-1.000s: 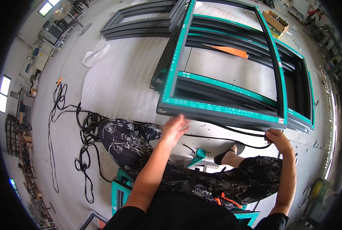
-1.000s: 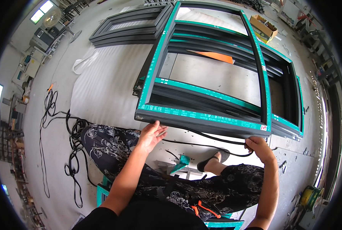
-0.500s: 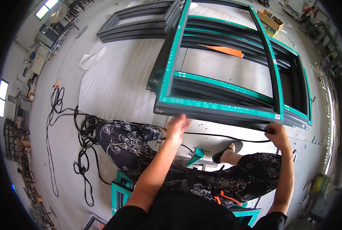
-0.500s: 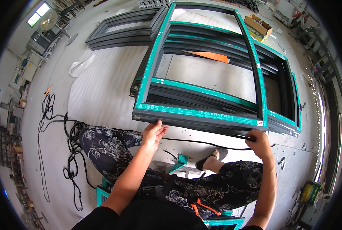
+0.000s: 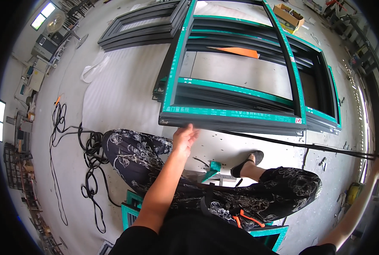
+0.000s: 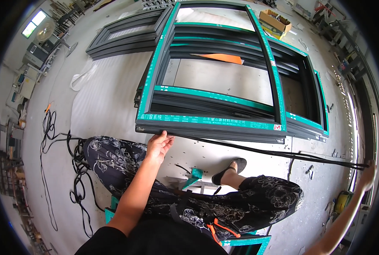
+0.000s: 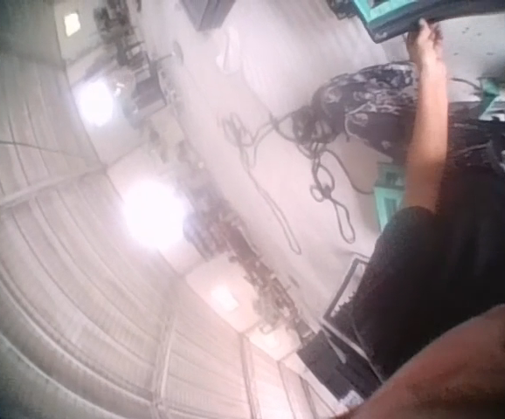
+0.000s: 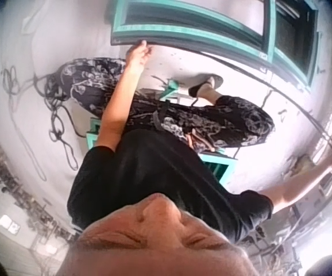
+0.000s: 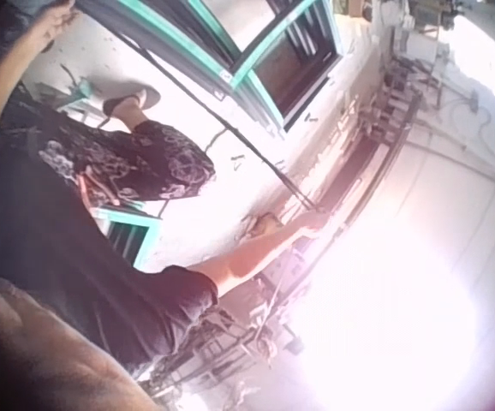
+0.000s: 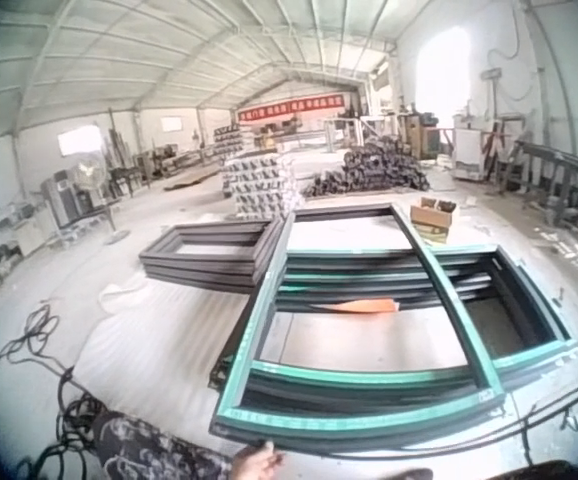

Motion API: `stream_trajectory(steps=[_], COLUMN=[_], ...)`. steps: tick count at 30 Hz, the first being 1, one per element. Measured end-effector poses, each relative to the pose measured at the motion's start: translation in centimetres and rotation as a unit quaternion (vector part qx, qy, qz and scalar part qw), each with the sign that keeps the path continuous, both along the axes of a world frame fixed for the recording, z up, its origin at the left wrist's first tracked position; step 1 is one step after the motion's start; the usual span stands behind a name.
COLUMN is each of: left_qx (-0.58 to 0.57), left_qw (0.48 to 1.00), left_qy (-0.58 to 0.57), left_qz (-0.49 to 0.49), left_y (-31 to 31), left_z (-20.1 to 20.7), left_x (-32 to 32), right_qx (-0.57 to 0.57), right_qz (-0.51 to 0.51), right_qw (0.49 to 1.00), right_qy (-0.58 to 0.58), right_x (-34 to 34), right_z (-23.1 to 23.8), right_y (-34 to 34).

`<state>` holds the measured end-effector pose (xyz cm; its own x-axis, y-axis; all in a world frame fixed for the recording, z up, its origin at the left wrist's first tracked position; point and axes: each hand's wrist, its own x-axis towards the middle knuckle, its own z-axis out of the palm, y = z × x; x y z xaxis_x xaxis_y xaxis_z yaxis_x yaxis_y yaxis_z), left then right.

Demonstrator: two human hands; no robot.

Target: The person seals window frames by cutting lengths of rubber gasket with pliers and pressing the gasket into the frame channels by hand.

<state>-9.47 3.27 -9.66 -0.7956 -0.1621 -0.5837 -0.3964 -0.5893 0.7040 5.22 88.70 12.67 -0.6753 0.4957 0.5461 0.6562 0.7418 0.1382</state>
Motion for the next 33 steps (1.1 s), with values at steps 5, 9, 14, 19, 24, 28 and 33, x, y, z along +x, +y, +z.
stream_trajectory(steps=[5, 9, 14, 19, 24, 28, 33], left_qx=[0.087, 0.121, 0.072, 0.079, 0.09, 0.111, 0.079], left_qw=[0.996, 0.99, 0.995, 0.994, 0.994, 0.992, 0.996], left_qy=[0.007, 0.016, 0.013, 0.023, 0.024, 0.01, 0.01], left_qz=[-0.029, -0.066, -0.065, -0.072, -0.057, -0.065, -0.033], left_y=[0.1, 1.8, 1.1, 2.2, 2.3, 2.3, 0.9], left_z=[0.1, 0.9, 1.3, 1.2, 0.8, 0.9, 1.7], left_x=[1.0, 1.1, 1.5, 1.0, 0.8, 0.8, 1.4], right_qx=[-0.025, -0.083, -0.422, -0.284, -0.609, -0.506, -0.258], right_qz=[-0.108, -0.012, 0.517, 0.463, 0.39, 0.491, 0.635], right_qw=[0.986, 0.933, 0.684, 0.71, 0.567, 0.649, 0.714], right_qy=[-0.121, -0.35, -0.294, -0.449, -0.394, -0.285, -0.144], right_x=[-1.1, -6.8, -10.0, -12.4, -14.7, -12.5, -13.6], right_z=[-1.3, -9.0, -11.6, -20.3, -25.7, -19.4, -8.6], right_y=[2.2, -19.1, -50.0, -59.7, -62.3, -58.9, -52.3])
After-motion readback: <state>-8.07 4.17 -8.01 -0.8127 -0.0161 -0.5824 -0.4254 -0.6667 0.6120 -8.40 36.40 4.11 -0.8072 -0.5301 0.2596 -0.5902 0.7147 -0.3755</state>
